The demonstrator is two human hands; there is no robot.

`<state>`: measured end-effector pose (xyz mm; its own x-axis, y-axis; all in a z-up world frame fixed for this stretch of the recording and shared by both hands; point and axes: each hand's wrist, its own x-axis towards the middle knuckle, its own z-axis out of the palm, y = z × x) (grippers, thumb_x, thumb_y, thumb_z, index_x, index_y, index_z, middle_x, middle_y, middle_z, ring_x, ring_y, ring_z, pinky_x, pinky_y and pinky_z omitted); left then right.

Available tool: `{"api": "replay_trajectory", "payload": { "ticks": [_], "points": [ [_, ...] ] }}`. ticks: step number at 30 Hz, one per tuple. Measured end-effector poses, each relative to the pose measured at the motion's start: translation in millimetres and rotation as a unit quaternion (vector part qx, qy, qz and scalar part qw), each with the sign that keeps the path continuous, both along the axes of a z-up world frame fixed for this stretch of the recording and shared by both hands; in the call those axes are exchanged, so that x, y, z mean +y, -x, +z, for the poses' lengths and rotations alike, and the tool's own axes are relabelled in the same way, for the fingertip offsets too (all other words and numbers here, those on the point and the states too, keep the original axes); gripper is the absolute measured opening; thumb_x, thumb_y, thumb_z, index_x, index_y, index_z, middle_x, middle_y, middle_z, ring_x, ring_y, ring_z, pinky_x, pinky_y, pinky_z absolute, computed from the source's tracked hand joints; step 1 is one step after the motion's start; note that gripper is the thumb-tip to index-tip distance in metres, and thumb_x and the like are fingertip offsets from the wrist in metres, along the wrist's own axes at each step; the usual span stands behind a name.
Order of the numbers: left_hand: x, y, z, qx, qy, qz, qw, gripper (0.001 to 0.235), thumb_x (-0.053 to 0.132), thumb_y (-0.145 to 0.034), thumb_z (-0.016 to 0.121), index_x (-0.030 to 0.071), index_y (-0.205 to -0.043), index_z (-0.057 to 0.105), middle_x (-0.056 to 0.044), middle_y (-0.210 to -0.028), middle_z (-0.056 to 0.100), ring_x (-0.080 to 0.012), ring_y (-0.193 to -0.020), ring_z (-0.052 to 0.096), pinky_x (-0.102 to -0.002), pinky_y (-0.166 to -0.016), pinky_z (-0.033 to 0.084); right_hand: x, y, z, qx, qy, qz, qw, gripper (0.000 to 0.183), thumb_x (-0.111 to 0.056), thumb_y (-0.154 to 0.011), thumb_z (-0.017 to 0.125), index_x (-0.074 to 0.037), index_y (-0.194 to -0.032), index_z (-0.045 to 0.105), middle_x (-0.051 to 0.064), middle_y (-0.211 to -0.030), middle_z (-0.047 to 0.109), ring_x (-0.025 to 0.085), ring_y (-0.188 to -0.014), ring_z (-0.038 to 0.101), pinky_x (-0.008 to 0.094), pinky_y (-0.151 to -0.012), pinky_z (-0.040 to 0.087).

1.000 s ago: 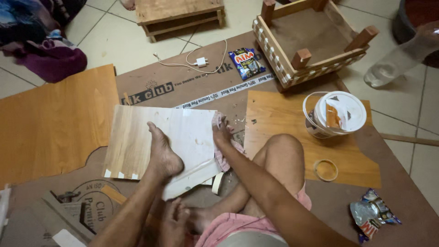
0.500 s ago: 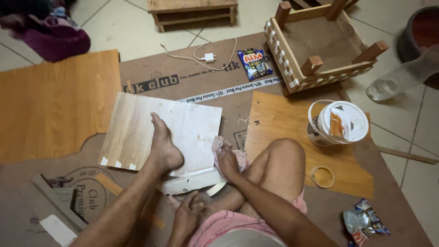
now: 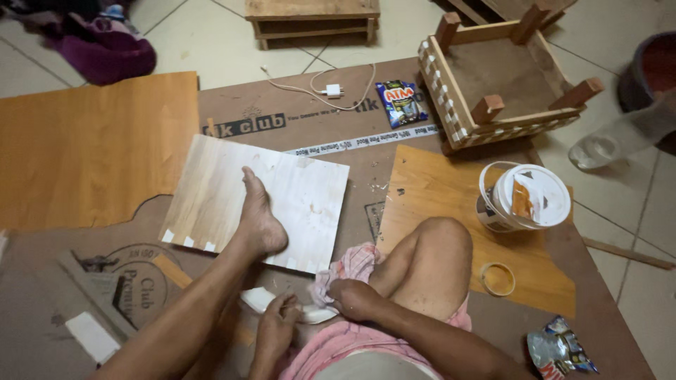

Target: The person sits on the floor and applies strips of masking tape to the edges of a rectangular wooden board. They tear pieces from a roll and press them along the perimeter, then use a metal file to smooth the taped edges.

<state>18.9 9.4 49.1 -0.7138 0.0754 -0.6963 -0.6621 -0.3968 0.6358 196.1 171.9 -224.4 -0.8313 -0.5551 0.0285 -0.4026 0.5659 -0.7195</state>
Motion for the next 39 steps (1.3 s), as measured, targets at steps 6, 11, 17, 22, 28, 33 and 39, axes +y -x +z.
{"api": "replay_trajectory", "payload": {
  "ticks": [6,11,17,22,28,33,39],
  "points": [
    [-23,12,3,0.036,-0.001,0.025,0.999,0.109,0.090,-0.077,0.033,0.024,-0.162,0.015,0.002,-0.166,0.026,-0.0209,-0.151,0.028,-0.055,-0.123,0.021,-12,16,96,-0.094,0.142,-0.048,0.984,0.023,-0.020,-0.091,0.070,0.000,-0.101,0.071,0.018,-0.094,0.070,0.031,-0.087,0.070,0.042,-0.078,0.055],
    [-13,22,2,0.059,-0.002,0.004,0.998,0.110,0.090,-0.077,0.033,0.024,-0.163,0.015,0.002,-0.166,0.025,-0.0210,-0.152,0.026,-0.055,-0.123,0.020,-20,18,150,-0.159,0.166,-0.040,0.972,0.033,-0.025,-0.088,0.073,0.000,-0.109,0.071,0.018,-0.095,0.074,0.025,-0.087,0.071,0.037,-0.079,0.056],
    [145,31,-38,0.041,-0.016,-0.192,0.980,0.110,0.091,-0.077,0.032,0.023,-0.163,0.015,0.002,-0.167,0.024,-0.0211,-0.152,0.025,-0.055,-0.123,0.020,0,30,139,-0.061,0.303,-0.122,0.943,0.045,-0.030,-0.092,0.075,-0.002,-0.126,0.070,0.012,-0.117,0.072,0.018,-0.104,0.068,0.031,-0.092,0.056],
    [195,25,-54,0.049,-0.012,-0.248,0.968,0.111,0.091,-0.077,0.032,0.023,-0.163,0.015,0.002,-0.167,0.022,-0.0212,-0.152,0.023,-0.054,-0.123,0.019,30,55,69,-0.201,0.337,-0.305,0.867,0.043,-0.030,-0.092,0.075,-0.004,-0.126,0.068,0.012,-0.112,0.072,0.016,-0.101,0.067,0.030,-0.089,0.054],
    [231,33,-54,0.074,-0.024,-0.271,0.960,0.111,0.091,-0.077,0.031,0.022,-0.163,0.015,0.001,-0.168,0.021,-0.0213,-0.153,0.021,-0.054,-0.124,0.019,55,43,11,-0.186,0.299,-0.388,0.852,0.044,-0.034,-0.092,0.074,-0.002,-0.123,0.071,0.008,-0.114,0.073,0.014,-0.105,0.068,0.028,-0.091,0.054],
    [264,40,-28,0.108,-0.040,-0.306,0.945,0.112,0.091,-0.077,0.030,0.022,-0.164,0.015,0.001,-0.168,0.020,-0.0213,-0.153,0.020,-0.054,-0.124,0.018,56,41,9,-0.173,0.310,-0.403,0.843,0.044,-0.031,-0.089,0.071,-0.004,-0.124,0.068,0.009,-0.115,0.073,0.016,-0.106,0.068,0.030,-0.093,0.054],
    [168,54,-34,0.105,-0.044,-0.235,0.965,0.113,0.092,-0.078,0.030,0.021,-0.164,0.015,0.001,-0.168,0.018,-0.0215,-0.154,0.018,-0.053,-0.124,0.018,86,61,-7,-0.169,0.373,-0.373,0.832,0.052,-0.030,-0.091,0.068,-0.003,-0.134,0.059,0.011,-0.126,0.067,0.022,-0.107,0.066,0.035,-0.090,0.054]
  ]
}}
